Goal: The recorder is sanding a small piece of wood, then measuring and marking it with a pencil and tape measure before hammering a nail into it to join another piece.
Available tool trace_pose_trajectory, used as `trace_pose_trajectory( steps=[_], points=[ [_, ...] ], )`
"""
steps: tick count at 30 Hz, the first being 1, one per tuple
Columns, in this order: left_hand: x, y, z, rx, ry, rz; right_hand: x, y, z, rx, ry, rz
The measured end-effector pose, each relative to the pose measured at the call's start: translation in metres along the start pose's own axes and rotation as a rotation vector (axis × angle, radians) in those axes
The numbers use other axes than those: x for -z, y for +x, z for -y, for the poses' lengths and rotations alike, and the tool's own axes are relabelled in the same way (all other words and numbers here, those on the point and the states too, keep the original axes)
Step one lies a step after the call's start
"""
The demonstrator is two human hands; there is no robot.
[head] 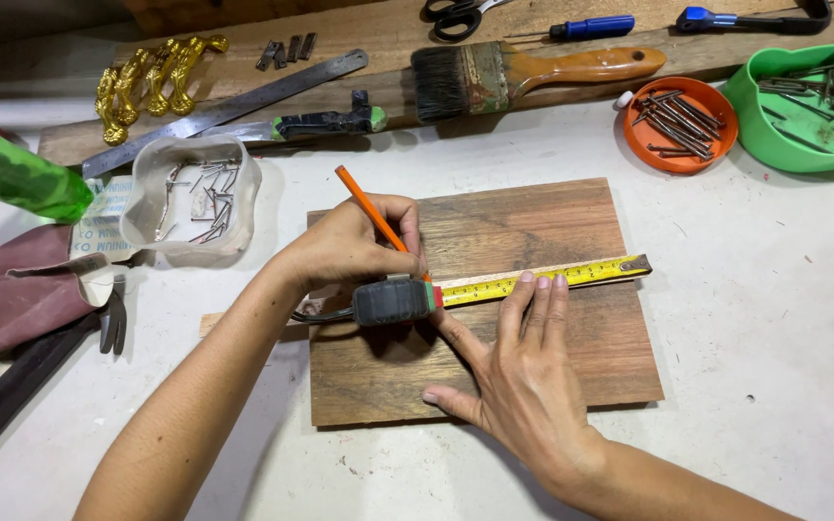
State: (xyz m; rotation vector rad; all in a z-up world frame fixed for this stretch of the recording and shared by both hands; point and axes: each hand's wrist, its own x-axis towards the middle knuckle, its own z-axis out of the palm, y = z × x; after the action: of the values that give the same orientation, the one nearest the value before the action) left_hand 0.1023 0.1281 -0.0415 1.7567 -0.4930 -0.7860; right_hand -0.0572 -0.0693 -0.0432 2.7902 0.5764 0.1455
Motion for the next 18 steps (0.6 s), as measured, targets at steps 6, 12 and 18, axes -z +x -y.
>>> trace_pose_trajectory(
  steps=[6,12,18],
  points=[
    [0.001,-0.001,-0.002,-0.019,0.046,0.014,-0.001,0.000,0.001,-0.003,-0.001,0.024],
    [0.001,-0.004,-0.016,-0.013,0.143,0.035,0.005,0.001,-0.001,0.009,-0.007,0.090],
    [0.000,-0.004,-0.017,-0.022,0.188,0.030,0.005,-0.001,-0.002,0.009,0.001,0.087]
  ],
)
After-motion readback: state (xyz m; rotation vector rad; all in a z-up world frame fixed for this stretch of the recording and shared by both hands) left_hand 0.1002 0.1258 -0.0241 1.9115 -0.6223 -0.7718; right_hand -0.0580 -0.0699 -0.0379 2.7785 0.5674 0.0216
